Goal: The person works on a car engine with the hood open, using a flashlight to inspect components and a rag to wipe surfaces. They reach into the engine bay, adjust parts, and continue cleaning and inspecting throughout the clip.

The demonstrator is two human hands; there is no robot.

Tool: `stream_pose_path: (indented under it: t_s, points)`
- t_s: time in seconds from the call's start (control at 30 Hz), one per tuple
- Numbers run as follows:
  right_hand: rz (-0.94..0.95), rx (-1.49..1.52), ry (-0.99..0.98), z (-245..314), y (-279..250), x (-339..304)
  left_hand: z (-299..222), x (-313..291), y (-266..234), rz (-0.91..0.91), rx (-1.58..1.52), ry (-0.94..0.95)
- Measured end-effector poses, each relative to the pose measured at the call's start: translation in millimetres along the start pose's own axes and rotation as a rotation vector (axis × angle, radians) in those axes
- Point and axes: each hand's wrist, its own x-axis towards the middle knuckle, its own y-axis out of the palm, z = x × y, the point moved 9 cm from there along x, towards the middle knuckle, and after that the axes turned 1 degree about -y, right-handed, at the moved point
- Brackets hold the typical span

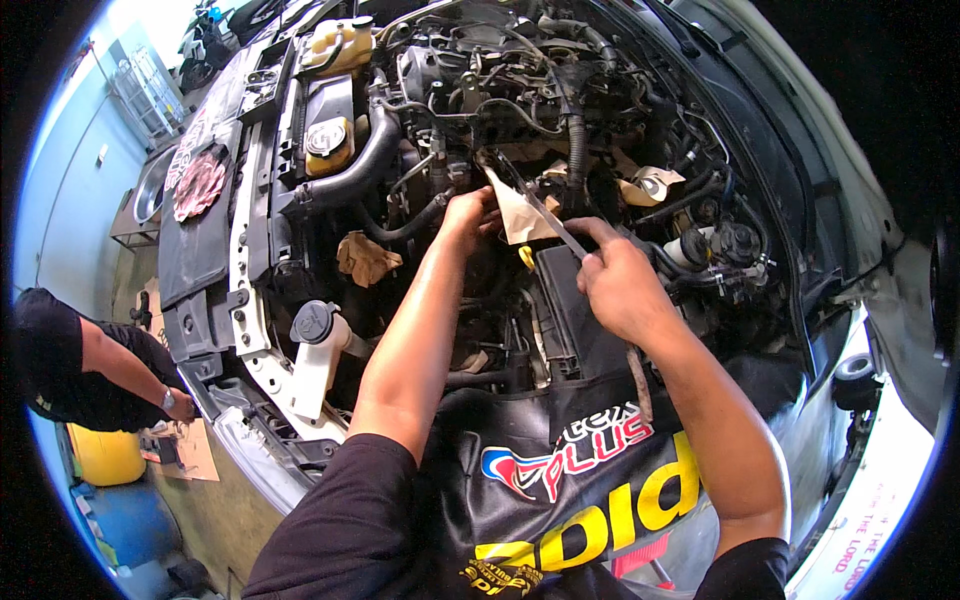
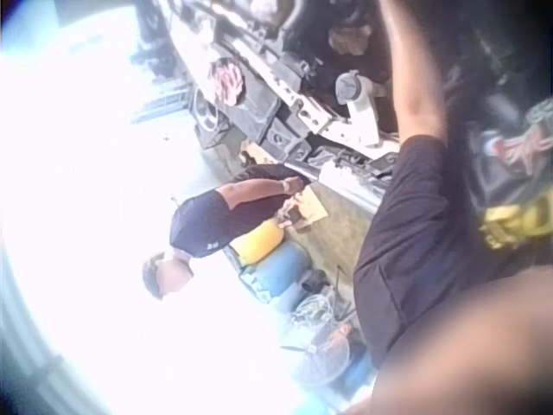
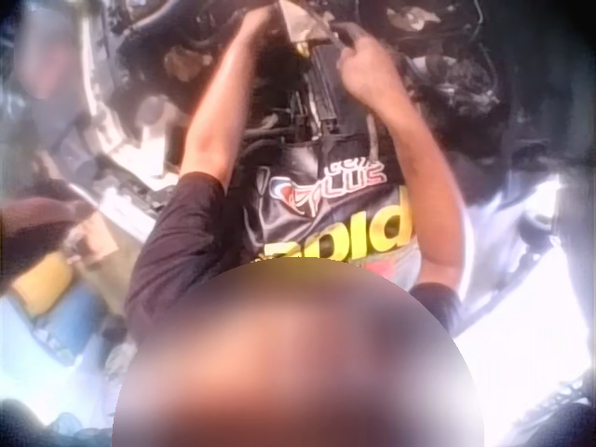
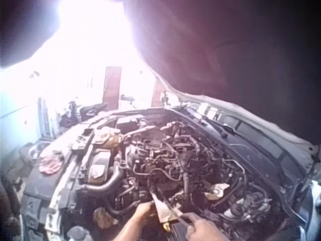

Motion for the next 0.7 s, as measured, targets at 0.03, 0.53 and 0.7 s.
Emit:
stream_pose_path:
  t_s: [0.03,0.53,0.7]
  points:
    - [0.009,0.015,0.020,-2.5,0.0,-2.3,-4.0,-2.4,0.2,-0.001,0.053,0.013]
    - [0.115,0.386,0.240,-34.7,24.9,-6.5,11.7,-10.4,37.2,0.404,-0.278,-0.231]
    - [0.131,0.338,0.203,-32.0,27.4,-8.9,17.9,-0.2,40.7,0.306,-0.180,-0.225]
